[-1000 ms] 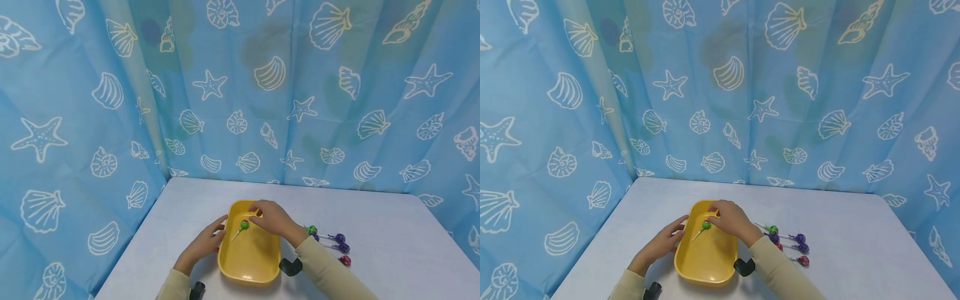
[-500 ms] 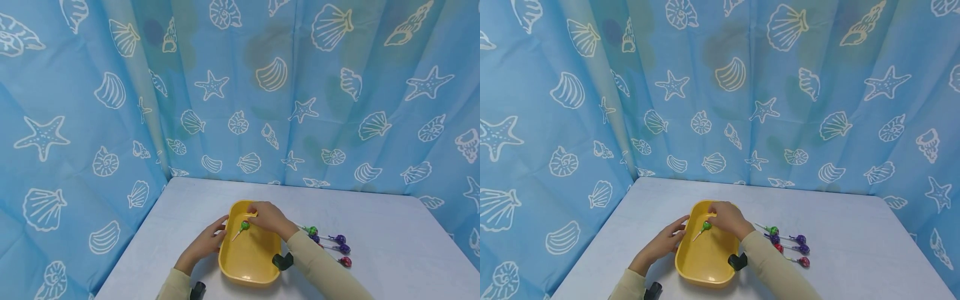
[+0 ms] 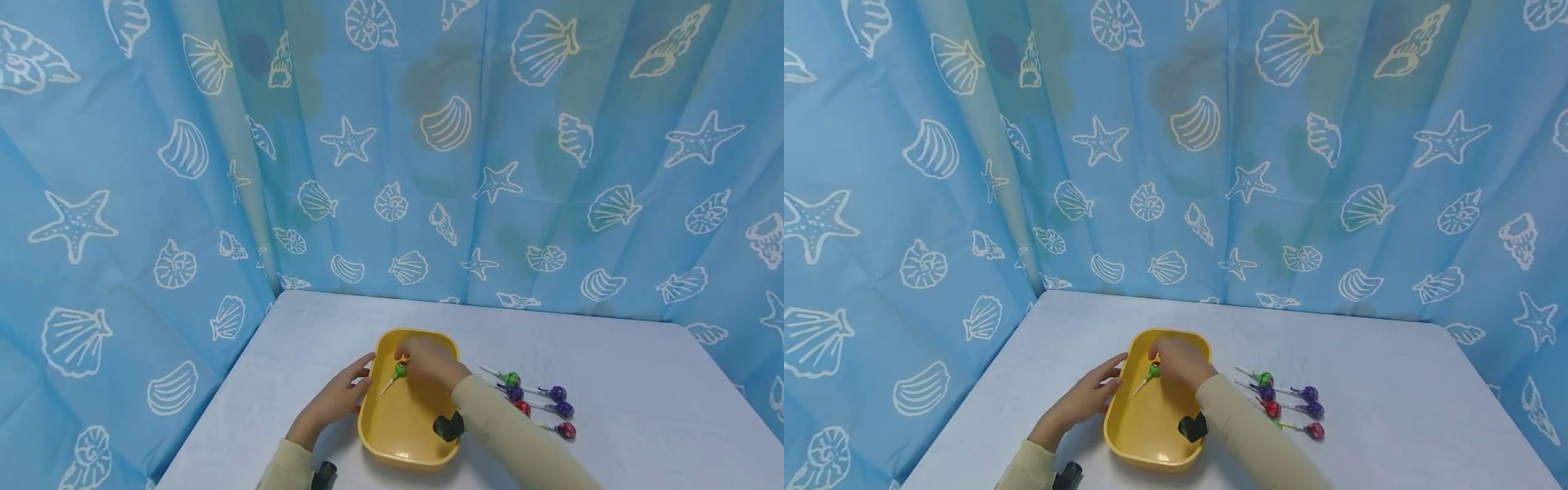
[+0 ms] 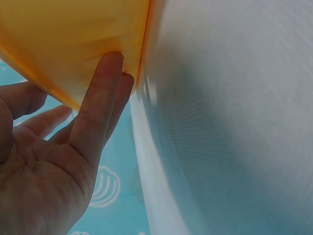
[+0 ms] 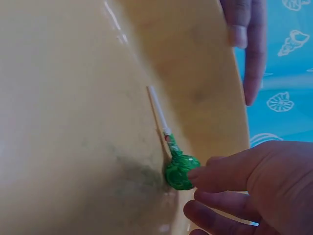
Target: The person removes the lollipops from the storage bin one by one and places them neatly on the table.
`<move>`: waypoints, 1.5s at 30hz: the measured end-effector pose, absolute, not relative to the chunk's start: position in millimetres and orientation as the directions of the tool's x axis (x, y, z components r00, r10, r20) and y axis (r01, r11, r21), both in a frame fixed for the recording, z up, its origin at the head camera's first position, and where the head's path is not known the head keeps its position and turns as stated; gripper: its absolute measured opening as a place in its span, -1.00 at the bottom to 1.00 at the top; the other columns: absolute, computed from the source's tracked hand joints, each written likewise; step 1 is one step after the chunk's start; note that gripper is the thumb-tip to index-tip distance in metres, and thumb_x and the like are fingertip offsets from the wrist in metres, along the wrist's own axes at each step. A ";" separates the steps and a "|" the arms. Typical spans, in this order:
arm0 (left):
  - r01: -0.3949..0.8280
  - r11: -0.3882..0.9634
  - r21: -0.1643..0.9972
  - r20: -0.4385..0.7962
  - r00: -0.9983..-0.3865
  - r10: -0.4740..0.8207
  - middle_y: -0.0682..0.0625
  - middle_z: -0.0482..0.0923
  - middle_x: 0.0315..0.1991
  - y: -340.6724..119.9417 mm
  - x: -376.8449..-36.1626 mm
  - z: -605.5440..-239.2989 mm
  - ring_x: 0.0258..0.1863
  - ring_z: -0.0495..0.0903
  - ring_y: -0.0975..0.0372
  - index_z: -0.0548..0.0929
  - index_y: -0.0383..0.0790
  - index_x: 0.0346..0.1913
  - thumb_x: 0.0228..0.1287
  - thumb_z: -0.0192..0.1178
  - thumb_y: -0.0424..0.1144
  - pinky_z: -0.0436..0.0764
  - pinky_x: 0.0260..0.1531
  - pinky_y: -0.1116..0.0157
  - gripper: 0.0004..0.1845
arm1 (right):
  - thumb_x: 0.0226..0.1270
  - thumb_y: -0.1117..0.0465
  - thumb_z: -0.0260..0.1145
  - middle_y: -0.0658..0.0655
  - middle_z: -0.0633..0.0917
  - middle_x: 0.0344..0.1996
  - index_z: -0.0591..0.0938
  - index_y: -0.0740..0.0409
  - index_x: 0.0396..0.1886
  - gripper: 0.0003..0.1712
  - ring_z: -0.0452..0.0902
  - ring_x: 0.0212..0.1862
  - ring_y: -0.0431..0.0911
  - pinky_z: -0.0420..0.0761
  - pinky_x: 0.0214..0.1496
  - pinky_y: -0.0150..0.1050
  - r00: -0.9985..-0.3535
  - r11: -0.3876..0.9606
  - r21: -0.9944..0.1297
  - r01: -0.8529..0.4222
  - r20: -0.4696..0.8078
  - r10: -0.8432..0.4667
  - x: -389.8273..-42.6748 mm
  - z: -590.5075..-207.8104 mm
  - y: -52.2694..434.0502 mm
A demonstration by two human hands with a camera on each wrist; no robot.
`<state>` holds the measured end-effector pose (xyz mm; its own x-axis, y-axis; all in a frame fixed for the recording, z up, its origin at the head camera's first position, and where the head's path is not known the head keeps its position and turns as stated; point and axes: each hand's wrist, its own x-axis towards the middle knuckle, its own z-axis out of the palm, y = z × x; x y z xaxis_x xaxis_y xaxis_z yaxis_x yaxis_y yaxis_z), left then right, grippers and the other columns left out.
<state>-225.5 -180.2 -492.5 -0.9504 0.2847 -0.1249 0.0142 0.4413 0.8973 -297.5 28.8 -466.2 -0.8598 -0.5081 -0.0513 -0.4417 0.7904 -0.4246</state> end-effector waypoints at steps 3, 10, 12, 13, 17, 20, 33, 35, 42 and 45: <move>0.018 0.440 0.898 -0.121 -0.950 0.287 -0.32 0.39 0.34 -180.0 -225.1 -492.4 0.16 0.57 -0.13 0.20 -0.08 0.59 0.59 0.02 -0.20 0.78 -0.23 0.11 -0.41 | 0.19 0.45 0.38 0.01 0.73 -0.22 0.76 0.10 -0.11 -0.70 0.58 -0.17 -0.07 0.64 0.11 -0.08 -0.856 0.790 -0.416 -0.451 -0.050 -0.515 -295.9 -468.2 28.0; 0.033 0.432 0.901 -0.109 -0.948 0.298 -0.35 0.38 0.34 -180.1 -223.6 -492.1 0.16 0.56 -0.14 0.19 -0.11 0.59 0.60 0.02 -0.22 0.78 -0.25 0.10 -0.41 | 0.18 0.44 0.45 -0.01 0.65 -0.39 0.70 0.12 -0.25 -0.81 0.47 -0.34 -0.10 0.65 -0.07 -0.15 -0.850 0.779 -0.416 -0.470 -0.027 -0.527 -295.4 -473.3 25.8; 0.032 0.433 0.901 -0.108 -0.949 0.296 -0.35 0.39 0.33 -180.1 -223.8 -492.1 0.15 0.57 -0.14 0.20 -0.11 0.59 0.60 0.03 -0.22 0.78 -0.26 0.10 -0.41 | 0.19 0.41 0.46 -0.01 0.63 -0.40 0.68 0.11 -0.26 -0.82 0.46 -0.34 -0.10 0.65 -0.06 -0.15 -0.853 0.784 -0.415 -0.462 -0.035 -0.521 -295.7 -473.8 25.3; 0.033 0.434 0.900 -0.107 -0.949 0.295 -0.36 0.39 0.33 -180.1 -223.9 -492.0 0.15 0.57 -0.14 0.20 -0.11 0.59 0.59 0.03 -0.22 0.78 -0.26 0.10 -0.41 | 0.19 0.40 0.47 -0.01 0.62 -0.41 0.68 0.12 -0.27 -0.82 0.46 -0.34 -0.10 0.65 -0.07 -0.15 -0.853 0.784 -0.416 -0.460 -0.038 -0.521 -295.7 -473.6 25.1; 0.023 0.435 0.900 -0.118 -0.949 0.294 -0.36 0.39 0.32 -180.3 -224.6 -491.6 0.15 0.57 -0.15 0.20 -0.12 0.59 0.59 0.03 -0.23 0.78 -0.27 0.10 -0.41 | 0.22 0.33 0.50 -0.01 0.62 -0.40 0.67 0.11 -0.25 -0.83 0.46 -0.34 -0.10 0.65 -0.06 -0.15 -0.853 0.789 -0.412 -0.456 -0.051 -0.520 -294.6 -472.0 25.5; 0.004 0.436 0.900 -0.136 -0.947 0.290 -0.35 0.39 0.33 -180.2 -225.7 -491.1 0.16 0.56 -0.15 0.19 -0.11 0.59 0.60 0.02 -0.24 0.78 -0.26 0.10 -0.41 | 0.24 0.28 0.50 -0.01 0.62 -0.40 0.67 0.11 -0.23 -0.84 0.47 -0.35 -0.10 0.66 -0.07 -0.15 -0.852 0.788 -0.415 -0.456 -0.054 -0.521 -292.9 -468.1 26.5; -0.018 0.432 0.902 -0.156 -0.945 0.287 -0.36 0.35 0.37 -179.9 -224.9 -490.1 0.23 0.51 -0.19 0.17 -0.09 0.60 0.61 0.00 -0.23 0.77 -0.21 0.09 -0.41 | 0.23 0.28 0.46 -0.05 0.65 -0.38 0.70 0.09 -0.22 -0.86 0.49 -0.33 -0.14 0.66 -0.07 -0.16 -0.853 0.792 -0.406 -0.455 -0.057 -0.519 -286.0 -447.1 34.1; -0.021 0.431 0.902 -0.159 -0.945 0.286 -0.37 0.34 0.38 -179.8 -224.8 -489.8 0.24 0.50 -0.19 0.17 -0.09 0.60 0.61 0.00 -0.22 0.77 -0.21 0.08 -0.41 | 0.23 0.28 0.46 -0.06 0.65 -0.39 0.70 0.08 -0.23 -0.87 0.49 -0.34 -0.15 0.66 -0.07 -0.17 -0.852 0.792 -0.399 -0.461 -0.050 -0.521 -284.9 -444.6 35.9; -0.036 0.440 0.897 -0.170 -0.948 0.270 -0.35 0.35 0.37 -177.3 -225.6 -488.8 0.22 0.51 -0.18 0.19 -0.07 0.60 0.60 0.02 -0.21 0.77 -0.20 0.08 -0.41 | 0.16 0.21 0.46 -0.10 0.62 -0.43 0.68 0.02 -0.26 -0.85 0.46 -0.36 -0.16 0.63 -0.13 -0.19 -0.858 0.804 -0.350 -0.481 0.001 -0.514 -279.9 -440.2 45.5; -0.025 0.447 0.894 -0.159 -0.951 0.265 -0.34 0.36 0.35 -177.4 -225.0 -490.1 0.19 0.53 -0.16 0.21 -0.06 0.59 0.59 0.03 -0.22 0.77 -0.21 0.07 -0.41 | 0.16 0.18 0.46 -0.10 0.60 -0.41 0.67 0.01 -0.27 -0.84 0.46 -0.34 -0.14 0.62 -0.13 -0.18 -0.865 0.800 -0.371 -0.473 0.022 -0.501 -277.2 -438.8 50.2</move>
